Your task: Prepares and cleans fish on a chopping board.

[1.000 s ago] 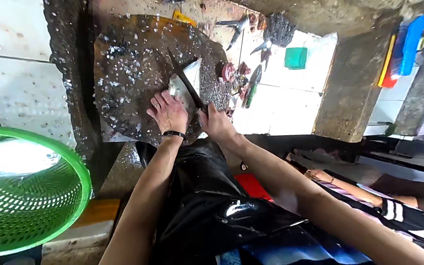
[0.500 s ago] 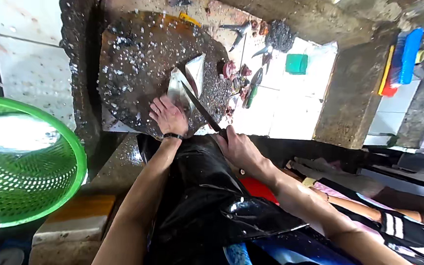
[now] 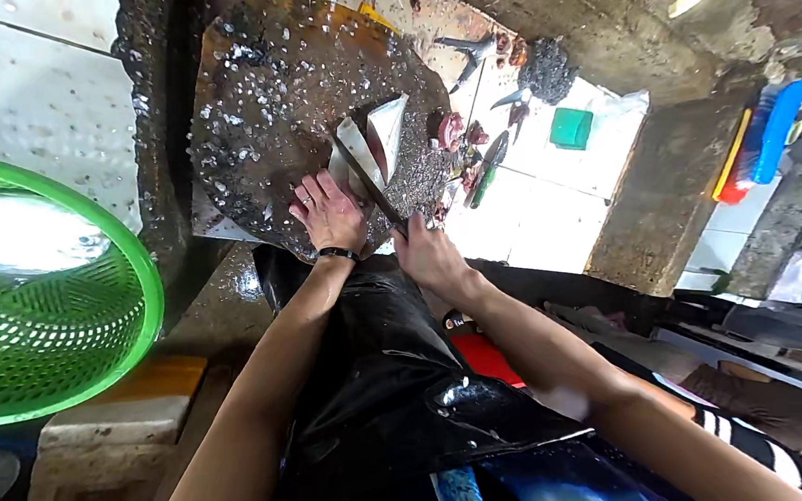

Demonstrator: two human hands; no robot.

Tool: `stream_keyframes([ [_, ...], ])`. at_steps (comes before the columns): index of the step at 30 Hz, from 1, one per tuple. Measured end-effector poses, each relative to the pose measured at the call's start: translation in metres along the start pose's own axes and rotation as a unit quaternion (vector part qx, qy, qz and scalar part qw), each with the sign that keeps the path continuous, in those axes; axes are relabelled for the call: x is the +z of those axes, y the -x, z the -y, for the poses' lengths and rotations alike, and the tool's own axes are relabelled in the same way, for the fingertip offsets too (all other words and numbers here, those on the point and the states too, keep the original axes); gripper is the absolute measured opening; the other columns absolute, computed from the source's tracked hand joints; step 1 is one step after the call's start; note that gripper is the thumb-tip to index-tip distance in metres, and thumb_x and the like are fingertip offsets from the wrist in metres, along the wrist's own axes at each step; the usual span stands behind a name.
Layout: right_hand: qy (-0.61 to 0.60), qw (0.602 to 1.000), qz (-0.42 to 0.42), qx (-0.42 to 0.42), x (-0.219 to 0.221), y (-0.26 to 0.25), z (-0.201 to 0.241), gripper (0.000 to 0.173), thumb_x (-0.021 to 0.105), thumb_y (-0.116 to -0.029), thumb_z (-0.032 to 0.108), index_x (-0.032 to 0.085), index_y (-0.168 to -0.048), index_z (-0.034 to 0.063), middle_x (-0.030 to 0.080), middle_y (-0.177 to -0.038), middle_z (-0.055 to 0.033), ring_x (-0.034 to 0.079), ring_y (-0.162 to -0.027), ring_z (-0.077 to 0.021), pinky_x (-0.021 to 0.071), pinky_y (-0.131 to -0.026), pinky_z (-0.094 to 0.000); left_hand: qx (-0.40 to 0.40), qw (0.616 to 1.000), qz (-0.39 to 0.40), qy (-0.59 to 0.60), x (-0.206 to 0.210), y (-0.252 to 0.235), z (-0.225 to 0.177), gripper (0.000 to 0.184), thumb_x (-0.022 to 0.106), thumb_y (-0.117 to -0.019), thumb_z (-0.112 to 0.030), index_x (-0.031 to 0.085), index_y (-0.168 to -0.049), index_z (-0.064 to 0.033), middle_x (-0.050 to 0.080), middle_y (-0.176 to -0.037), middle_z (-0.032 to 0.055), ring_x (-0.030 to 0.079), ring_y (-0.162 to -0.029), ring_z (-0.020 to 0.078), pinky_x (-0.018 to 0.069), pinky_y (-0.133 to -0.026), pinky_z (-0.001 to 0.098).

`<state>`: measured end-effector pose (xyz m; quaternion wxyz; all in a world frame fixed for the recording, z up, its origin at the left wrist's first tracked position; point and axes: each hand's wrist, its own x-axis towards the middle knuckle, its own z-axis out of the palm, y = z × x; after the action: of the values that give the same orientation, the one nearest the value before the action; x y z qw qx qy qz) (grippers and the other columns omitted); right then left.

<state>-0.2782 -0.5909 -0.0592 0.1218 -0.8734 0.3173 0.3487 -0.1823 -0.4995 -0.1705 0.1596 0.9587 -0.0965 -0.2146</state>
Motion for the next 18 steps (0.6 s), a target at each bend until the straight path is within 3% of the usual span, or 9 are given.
stream_keyframes([
  [2,-0.028,0.997,-0.067,-0.027,0.010,-0.038,0.021,0.054,0.038,-0.1086,0.048,0.050,-0.133,0.0005,0.068,-0.082,-0.0183,0.072,-0.075,-0.0393,0.0590,-0.061,-0.0561,0.002,1.000,-0.004,0.002,0.000,0.000,-0.001,0.049,0.038,-0.1058,-0.040,0.048,-0.142,-0.0090,0.049,-0.147,0.0226,0.042,-0.142,0.0435,0.0356,-0.108,0.0639],
  [4,-0.032,0.996,-0.076,-0.020,0.006,-0.070,0.044,0.059,0.037,-0.1083,0.050,0.048,-0.140,0.0017,0.072,-0.091,-0.0180,0.074,-0.086,-0.0389,0.0602,-0.071,-0.0562,0.000,1.000,-0.017,0.017,0.001,-0.002,-0.001,0.051,0.043,-0.1035,-0.043,0.048,-0.141,-0.0090,0.049,-0.146,0.0230,0.042,-0.140,0.0429,0.0354,-0.108,0.0634],
  [5,-0.036,0.996,-0.076,-0.021,0.003,-0.072,0.049,0.057,0.036,-0.1084,0.050,0.049,-0.138,0.0026,0.072,-0.092,-0.0172,0.074,-0.088,-0.0380,0.0606,-0.073,-0.0550,0.001,1.000,-0.021,0.021,0.002,0.002,0.001,0.053,0.043,-0.1033,-0.045,0.048,-0.141,-0.0091,0.049,-0.146,0.0225,0.043,-0.140,0.0423,0.0351,-0.108,0.0628],
  [7,-0.055,0.995,-0.072,-0.036,-0.013,-0.060,0.045,0.054,0.037,-0.1087,0.049,0.052,-0.133,0.0033,0.071,-0.090,-0.0160,0.074,-0.085,-0.0362,0.0608,-0.071,-0.0538,0.013,0.999,-0.038,0.021,0.005,-0.002,0.004,0.050,0.039,-0.1042,-0.045,0.049,-0.138,-0.0097,0.051,-0.142,0.0217,0.045,-0.137,0.0420,0.0347,-0.108,0.0628],
  [10,-0.038,0.998,-0.012,-0.039,-0.020,-0.006,0.008,0.053,0.035,-0.1092,0.049,0.050,-0.130,0.0026,0.066,-0.084,-0.0171,0.071,-0.074,-0.0372,0.0589,-0.060,-0.0556,0.036,0.999,-0.041,0.003,0.008,0.008,0.007,0.044,0.034,-0.1055,-0.038,0.048,-0.136,-0.0089,0.050,-0.141,0.0236,0.046,-0.135,0.0445,0.0378,-0.104,0.0652],
  [13,-0.035,0.999,-0.016,0.008,0.018,-0.035,0.010,0.056,0.038,-0.1079,0.048,0.047,-0.139,0.0014,0.071,-0.091,-0.0206,0.073,-0.086,-0.0408,0.0597,-0.072,-0.0589,0.029,0.999,-0.037,-0.003,0.002,0.000,0.000,0.046,0.036,-0.1077,-0.039,0.048,-0.137,-0.0056,0.049,-0.140,0.0254,0.046,-0.134,0.0458,0.0399,-0.102,0.0654],
  [16,-0.053,0.996,-0.064,-0.034,0.020,-0.035,0.009,0.051,0.039,-0.1084,0.048,0.049,-0.131,0.0036,0.068,-0.084,-0.0191,0.073,-0.076,-0.0392,0.0590,-0.061,-0.0571,-0.005,1.000,-0.027,0.001,0.000,0.000,-0.005,0.046,0.036,-0.1061,-0.039,0.052,-0.135,-0.0076,0.053,-0.139,0.0219,0.046,-0.136,0.0420,0.0370,-0.107,0.0622],
  [18,-0.046,0.997,-0.046,-0.035,0.005,-0.016,0.005,0.056,0.036,-0.1084,0.052,0.047,-0.134,0.0030,0.067,-0.086,-0.0199,0.072,-0.075,-0.0399,0.0589,-0.059,-0.0574,0.020,0.999,-0.030,-0.005,0.002,0.006,-0.003,0.044,0.037,-0.1049,-0.036,0.052,-0.135,-0.0065,0.052,-0.140,0.0240,0.047,-0.135,0.0451,0.0382,-0.104,0.0659],
])
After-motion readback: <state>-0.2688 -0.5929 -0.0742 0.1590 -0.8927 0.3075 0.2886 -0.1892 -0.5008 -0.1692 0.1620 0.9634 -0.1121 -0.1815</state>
